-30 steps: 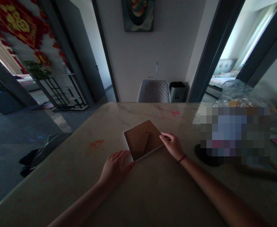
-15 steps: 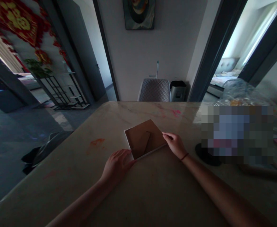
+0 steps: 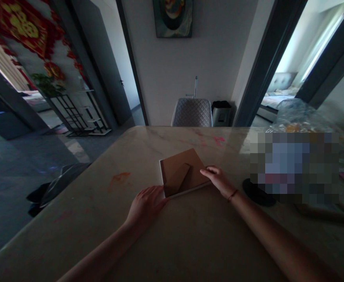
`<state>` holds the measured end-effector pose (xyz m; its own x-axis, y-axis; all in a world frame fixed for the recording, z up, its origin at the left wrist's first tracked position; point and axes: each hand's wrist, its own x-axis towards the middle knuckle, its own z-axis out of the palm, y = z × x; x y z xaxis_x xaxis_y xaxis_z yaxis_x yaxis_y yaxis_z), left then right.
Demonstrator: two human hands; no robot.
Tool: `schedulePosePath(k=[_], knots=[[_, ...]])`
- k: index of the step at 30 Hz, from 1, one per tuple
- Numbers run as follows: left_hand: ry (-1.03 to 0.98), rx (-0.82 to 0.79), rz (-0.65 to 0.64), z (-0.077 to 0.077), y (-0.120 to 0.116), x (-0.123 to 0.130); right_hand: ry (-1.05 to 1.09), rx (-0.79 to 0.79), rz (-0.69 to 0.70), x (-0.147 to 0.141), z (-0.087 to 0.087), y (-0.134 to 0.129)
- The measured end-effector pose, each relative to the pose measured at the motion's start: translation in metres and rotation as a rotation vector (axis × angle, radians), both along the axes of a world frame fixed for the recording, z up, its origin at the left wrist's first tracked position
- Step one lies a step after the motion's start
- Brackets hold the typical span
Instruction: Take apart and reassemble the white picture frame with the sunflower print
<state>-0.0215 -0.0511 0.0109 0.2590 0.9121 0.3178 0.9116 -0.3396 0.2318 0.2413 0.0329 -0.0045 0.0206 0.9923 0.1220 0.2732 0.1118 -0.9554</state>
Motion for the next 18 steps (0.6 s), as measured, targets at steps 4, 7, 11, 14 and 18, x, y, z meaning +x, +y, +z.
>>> schedulePosePath(k=[4,7,11,14,18], knots=[[0.01,0.007,0.0,0.0,0.0,0.0,0.035,-0.033,-0.03,0.009,-0.006,0.006],[0.001,0.006,0.001,-0.001,0.0,0.0,0.054,-0.043,-0.065,0.015,-0.01,0.01],[0.004,-0.006,0.001,-0.001,0.001,-0.001,0.072,-0.019,-0.086,0.019,-0.014,0.014],[0.015,0.002,0.013,0.0,0.0,0.0,0.084,0.0,-0.122,0.021,-0.015,0.017],[0.051,0.041,-0.056,0.001,-0.001,0.001,0.078,0.009,-0.168,0.021,-0.017,0.018]])
